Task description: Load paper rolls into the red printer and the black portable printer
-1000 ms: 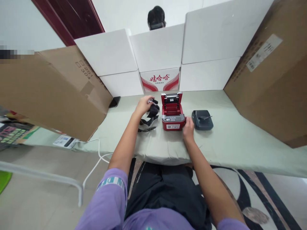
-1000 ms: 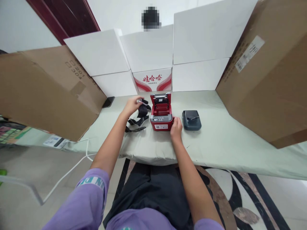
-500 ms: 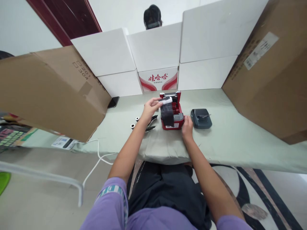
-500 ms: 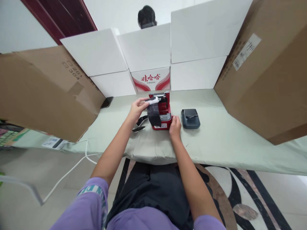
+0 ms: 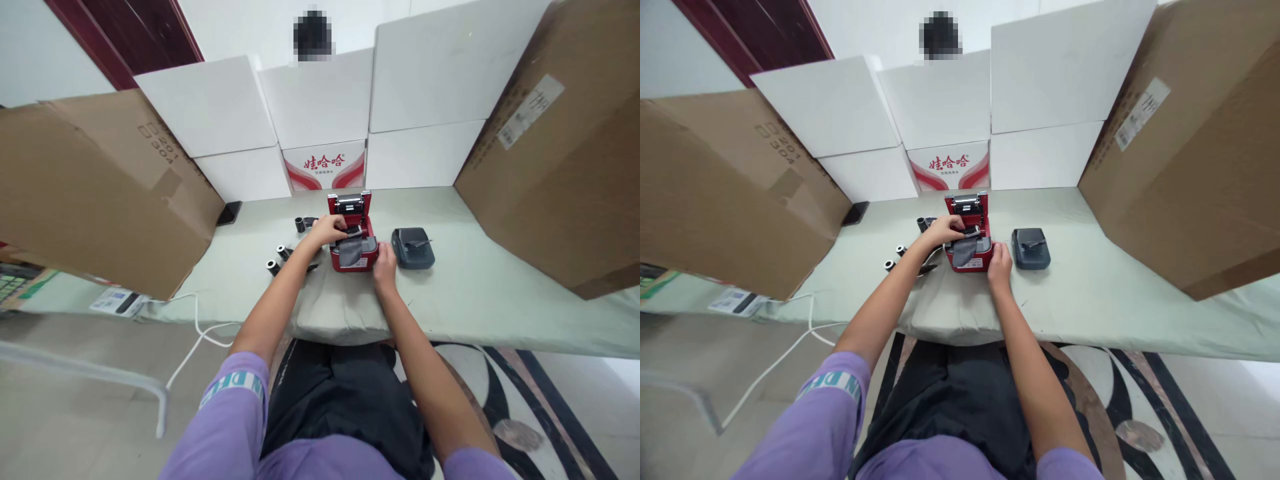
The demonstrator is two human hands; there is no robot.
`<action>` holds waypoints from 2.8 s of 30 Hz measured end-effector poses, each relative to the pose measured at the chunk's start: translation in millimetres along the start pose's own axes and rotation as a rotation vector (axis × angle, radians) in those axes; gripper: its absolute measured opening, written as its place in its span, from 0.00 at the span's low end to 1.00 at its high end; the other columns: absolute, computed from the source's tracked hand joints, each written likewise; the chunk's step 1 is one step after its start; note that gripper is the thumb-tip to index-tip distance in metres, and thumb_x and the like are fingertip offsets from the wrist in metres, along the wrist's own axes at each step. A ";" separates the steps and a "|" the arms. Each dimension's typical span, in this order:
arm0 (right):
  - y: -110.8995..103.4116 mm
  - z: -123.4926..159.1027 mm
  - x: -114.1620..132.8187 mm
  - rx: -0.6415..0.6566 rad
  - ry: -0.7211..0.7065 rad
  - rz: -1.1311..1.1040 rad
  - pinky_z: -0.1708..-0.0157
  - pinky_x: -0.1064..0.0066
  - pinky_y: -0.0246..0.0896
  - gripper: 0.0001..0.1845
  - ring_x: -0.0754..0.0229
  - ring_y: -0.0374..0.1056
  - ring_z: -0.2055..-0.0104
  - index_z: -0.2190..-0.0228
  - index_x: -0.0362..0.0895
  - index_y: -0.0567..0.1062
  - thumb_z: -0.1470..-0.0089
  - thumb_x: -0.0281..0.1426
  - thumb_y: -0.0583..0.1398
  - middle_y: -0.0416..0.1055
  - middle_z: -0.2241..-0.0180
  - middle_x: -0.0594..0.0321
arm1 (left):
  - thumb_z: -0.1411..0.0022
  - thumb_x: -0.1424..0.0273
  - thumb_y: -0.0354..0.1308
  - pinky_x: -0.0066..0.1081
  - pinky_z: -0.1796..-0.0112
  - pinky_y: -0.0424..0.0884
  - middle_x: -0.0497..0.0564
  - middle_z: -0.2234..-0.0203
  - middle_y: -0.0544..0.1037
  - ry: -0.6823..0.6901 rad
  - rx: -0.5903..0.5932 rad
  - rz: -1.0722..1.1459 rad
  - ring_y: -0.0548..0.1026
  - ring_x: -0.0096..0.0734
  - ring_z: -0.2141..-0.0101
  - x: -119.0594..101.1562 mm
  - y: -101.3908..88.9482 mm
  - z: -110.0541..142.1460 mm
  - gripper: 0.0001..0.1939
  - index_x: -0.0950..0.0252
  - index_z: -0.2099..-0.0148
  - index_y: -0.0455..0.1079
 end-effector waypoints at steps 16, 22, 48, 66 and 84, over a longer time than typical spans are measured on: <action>1.0 -1.6 -2.9 0.002 0.037 0.021 0.56 0.64 0.60 0.24 0.55 0.66 0.62 0.67 0.45 0.72 0.39 0.51 0.49 0.74 0.66 0.60 | 0.42 0.70 0.61 0.52 0.41 0.56 0.56 0.52 0.83 0.065 0.233 -0.545 0.69 0.56 0.45 -32.3 12.0 -7.7 0.23 0.53 0.44 0.79; 0.6 -0.7 -1.1 0.006 0.020 0.016 0.53 0.64 0.60 0.23 0.55 0.66 0.60 0.66 0.45 0.73 0.38 0.50 0.49 0.73 0.66 0.60 | 0.44 0.68 0.63 0.52 0.38 0.55 0.51 0.50 0.83 0.033 0.302 -0.443 0.70 0.55 0.43 -24.4 15.0 -14.8 0.23 0.49 0.45 0.80; 0.4 -0.7 2.7 0.001 0.018 0.017 0.58 0.66 0.59 0.23 0.58 0.64 0.63 0.69 0.46 0.71 0.39 0.50 0.49 0.71 0.69 0.62 | 0.23 0.57 0.37 0.40 0.47 0.63 0.49 0.49 0.80 0.134 -0.094 -0.212 0.70 0.40 0.48 -52.3 -2.6 67.6 0.28 0.55 0.49 0.80; -4.9 9.1 18.4 0.022 -0.116 0.101 0.50 0.60 0.62 0.23 0.53 0.69 0.56 0.59 0.43 0.74 0.37 0.47 0.49 0.75 0.59 0.55 | 0.25 0.50 0.38 0.38 0.32 0.52 0.59 0.32 0.63 0.260 -0.299 0.060 0.59 0.39 0.32 -25.9 17.7 94.3 0.33 0.63 0.29 0.60; 1.2 -80.3 95.4 0.413 -0.239 0.429 0.56 0.58 0.66 0.39 0.41 0.74 0.55 0.50 0.45 0.77 0.67 0.37 0.77 0.80 0.58 0.54 | 0.49 0.58 0.74 0.36 0.41 0.68 0.58 0.40 0.75 0.005 -0.322 0.431 0.73 0.48 0.40 -27.4 2.3 26.9 0.60 0.64 0.23 0.46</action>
Point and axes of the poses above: each hand's wrist, its own z-axis away from the middle knuckle, its own y-axis out of the palm, x = y × z, the point moved 7 cm from there along -z, towards the middle knuckle
